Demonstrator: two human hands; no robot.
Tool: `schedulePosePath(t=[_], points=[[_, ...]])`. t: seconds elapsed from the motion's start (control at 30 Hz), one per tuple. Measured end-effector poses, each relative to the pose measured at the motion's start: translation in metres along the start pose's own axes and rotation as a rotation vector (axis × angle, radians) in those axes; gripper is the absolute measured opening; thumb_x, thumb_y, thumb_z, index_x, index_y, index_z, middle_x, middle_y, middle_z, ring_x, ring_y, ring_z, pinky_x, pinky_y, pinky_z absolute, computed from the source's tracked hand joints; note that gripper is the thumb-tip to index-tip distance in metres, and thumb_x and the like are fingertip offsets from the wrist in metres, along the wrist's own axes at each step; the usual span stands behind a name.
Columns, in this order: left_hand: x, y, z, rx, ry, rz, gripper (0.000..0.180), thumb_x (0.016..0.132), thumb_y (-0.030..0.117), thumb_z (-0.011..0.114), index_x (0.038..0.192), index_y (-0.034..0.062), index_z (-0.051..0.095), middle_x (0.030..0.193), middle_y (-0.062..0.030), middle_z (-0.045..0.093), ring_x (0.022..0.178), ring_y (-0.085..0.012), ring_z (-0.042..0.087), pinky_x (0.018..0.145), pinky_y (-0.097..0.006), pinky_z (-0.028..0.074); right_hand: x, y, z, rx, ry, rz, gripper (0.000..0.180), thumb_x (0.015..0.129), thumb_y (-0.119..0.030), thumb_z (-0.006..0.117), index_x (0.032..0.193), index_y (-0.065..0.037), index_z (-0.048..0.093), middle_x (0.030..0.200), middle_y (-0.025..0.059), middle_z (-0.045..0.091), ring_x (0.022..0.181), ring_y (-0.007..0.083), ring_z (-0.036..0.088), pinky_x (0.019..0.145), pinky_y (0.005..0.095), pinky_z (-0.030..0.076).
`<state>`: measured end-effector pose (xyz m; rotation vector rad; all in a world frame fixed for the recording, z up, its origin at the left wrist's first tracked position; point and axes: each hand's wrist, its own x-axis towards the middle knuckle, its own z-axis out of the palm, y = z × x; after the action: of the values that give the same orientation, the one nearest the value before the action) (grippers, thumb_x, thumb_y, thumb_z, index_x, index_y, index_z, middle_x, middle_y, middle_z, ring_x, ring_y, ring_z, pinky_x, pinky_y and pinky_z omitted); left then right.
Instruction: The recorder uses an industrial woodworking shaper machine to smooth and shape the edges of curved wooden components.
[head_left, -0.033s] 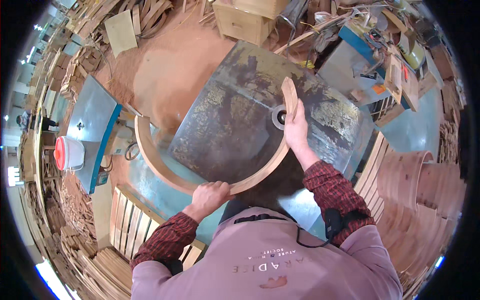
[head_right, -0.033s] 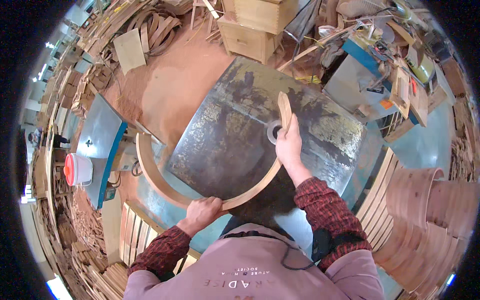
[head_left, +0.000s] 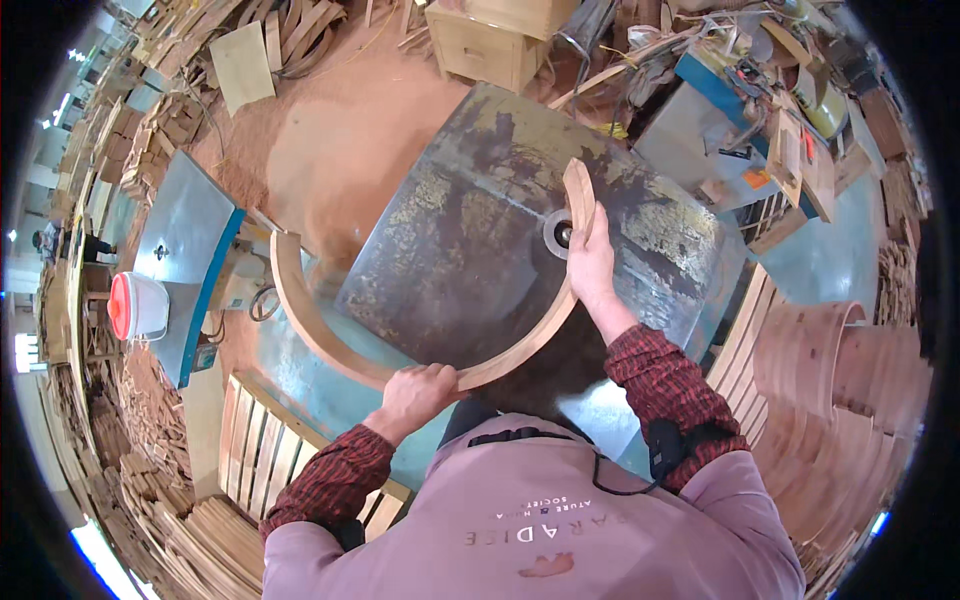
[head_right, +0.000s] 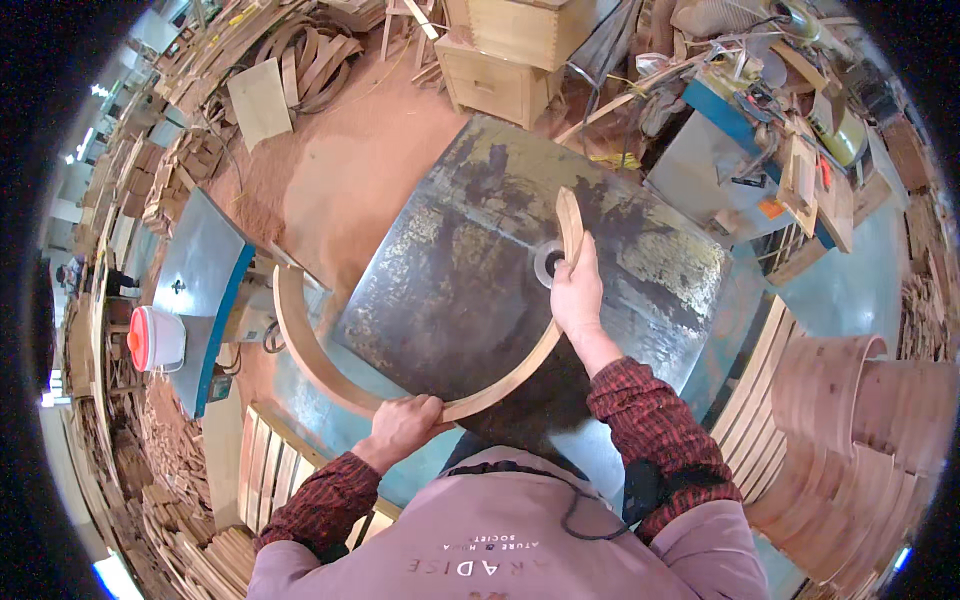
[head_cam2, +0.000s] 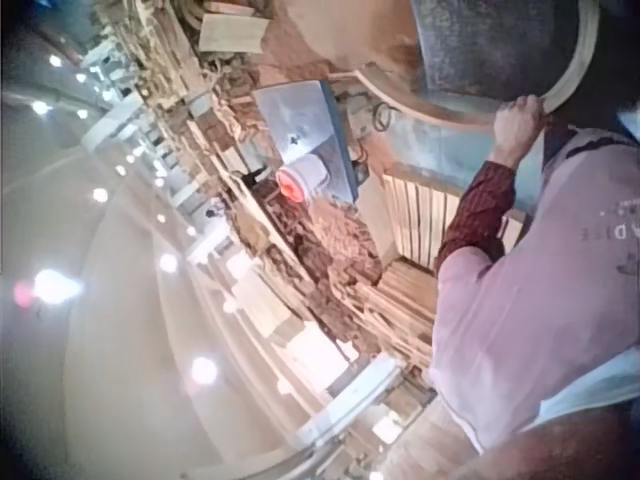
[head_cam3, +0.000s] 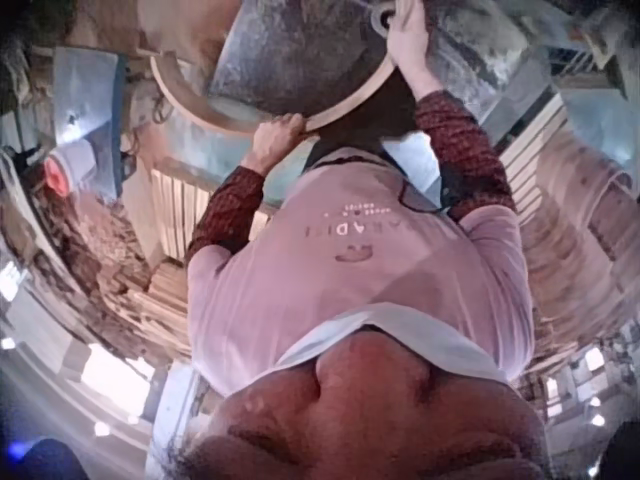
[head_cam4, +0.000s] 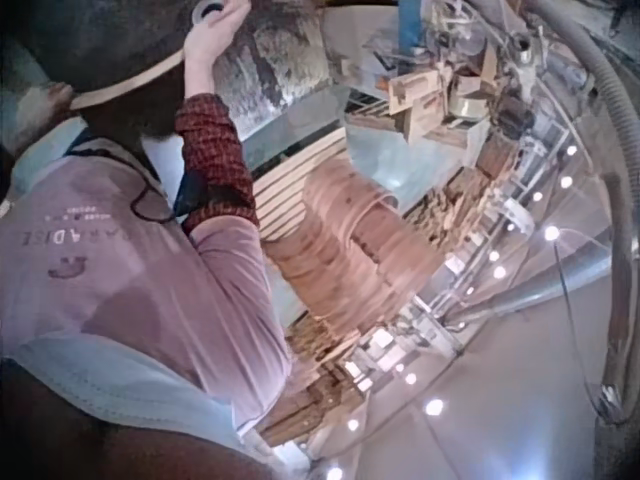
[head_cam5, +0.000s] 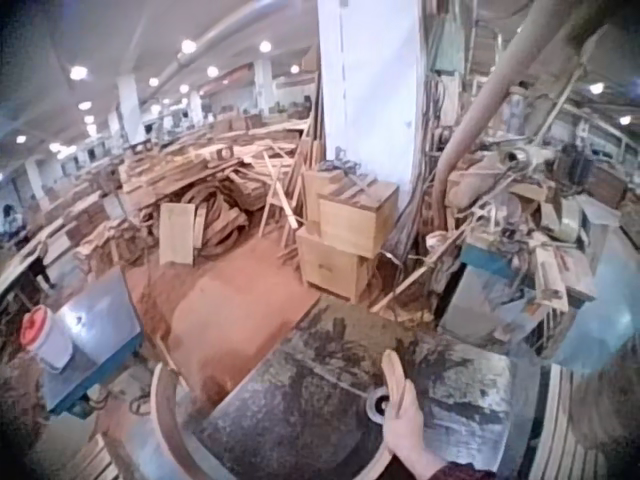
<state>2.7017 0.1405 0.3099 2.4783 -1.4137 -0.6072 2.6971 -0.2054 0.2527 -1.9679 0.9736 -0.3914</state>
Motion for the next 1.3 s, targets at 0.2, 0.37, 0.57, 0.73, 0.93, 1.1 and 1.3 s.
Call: schedulePosePath(t=[0.2, 0.37, 0.57, 0.73, 0.93, 1.1, 1.3], points=[[-0.035, -0.012, 0.007, 0.045, -0.042, 0.023, 0.034, 0.091, 0.042, 0.071, 0.086, 0.0110, 0.060, 0.077, -0.0074, 0.066, 0.073, -0.0313, 0.069, 0.064, -0.045, 0.054, -0.045, 0.000, -0.005, -0.042, 0.031, -0.018, 0.066, 0.099, -0.010, 0.055, 0.158, 0.001, 0.028, 0.152, 0.0287, 0.046, 0.138, 0.0440, 0.049, 0.115, 0.0460, 0.041], [-0.053, -0.019, 0.013, 0.061, -0.039, 0.073, 0.033, 0.091, 0.042, 0.072, 0.088, 0.0115, 0.061, 0.076, -0.0076, 0.066, 0.073, -0.0315, 0.068, 0.063, -0.046, 0.054, -0.072, -0.001, -0.007, -0.055, 0.040, 0.021, 0.067, 0.099, -0.010, 0.054, 0.158, 0.000, 0.026, 0.154, 0.0280, 0.044, 0.140, 0.0430, 0.047, 0.116, 0.0456, 0.039], [-0.066, -0.018, 0.009, 0.043, -0.086, 0.066, 0.031, 0.092, 0.040, 0.070, 0.089, 0.0111, 0.060, 0.078, -0.0085, 0.067, 0.075, -0.0319, 0.069, 0.064, -0.046, 0.055, -0.090, 0.007, -0.007, -0.067, 0.035, 0.065, 0.067, 0.099, -0.012, 0.055, 0.158, 0.001, 0.026, 0.154, 0.0271, 0.043, 0.140, 0.0423, 0.047, 0.116, 0.0455, 0.039], [-0.074, -0.020, 0.012, 0.034, -0.067, 0.068, 0.031, 0.087, 0.038, 0.077, 0.083, 0.0118, 0.061, 0.075, -0.0068, 0.067, 0.072, -0.0305, 0.068, 0.063, -0.046, 0.053, -0.104, 0.012, -0.006, -0.081, 0.104, 0.032, 0.067, 0.098, -0.013, 0.055, 0.158, 0.000, 0.027, 0.151, 0.0272, 0.046, 0.135, 0.0437, 0.051, 0.112, 0.0476, 0.043], [-0.096, -0.026, 0.029, 0.090, -0.029, 0.120, 0.026, 0.084, 0.034, 0.078, 0.080, 0.0132, 0.064, 0.071, -0.0063, 0.066, 0.068, -0.0303, 0.068, 0.061, -0.046, 0.054, -0.131, 0.019, -0.005, -0.029, 0.151, 0.013, 0.067, 0.097, -0.016, 0.058, 0.157, -0.002, 0.030, 0.144, 0.0276, 0.052, 0.126, 0.0460, 0.057, 0.105, 0.0498, 0.047], [-0.105, -0.017, 0.018, 0.097, 0.047, 0.179, 0.029, 0.088, 0.038, 0.075, 0.078, 0.0133, 0.063, 0.070, -0.0076, 0.067, 0.064, -0.0323, 0.068, 0.056, -0.047, 0.053, -0.146, 0.016, -0.017, 0.158, 0.122, 0.013, 0.066, 0.098, -0.027, 0.061, 0.154, -0.003, 0.038, 0.146, 0.0271, 0.052, 0.131, 0.0434, 0.055, 0.109, 0.0472, 0.045], [-0.077, 0.011, -0.035, 0.142, 0.264, 0.076, 0.029, 0.082, 0.032, 0.082, 0.079, 0.0100, 0.063, 0.068, -0.0103, 0.067, 0.063, -0.0336, 0.068, 0.057, -0.048, 0.052, -0.142, -0.034, -0.052, 0.508, 0.133, -0.195, 0.059, 0.102, -0.028, 0.058, 0.151, -0.001, 0.044, 0.143, 0.0255, 0.057, 0.129, 0.0339, 0.060, 0.111, 0.0407, 0.045]])
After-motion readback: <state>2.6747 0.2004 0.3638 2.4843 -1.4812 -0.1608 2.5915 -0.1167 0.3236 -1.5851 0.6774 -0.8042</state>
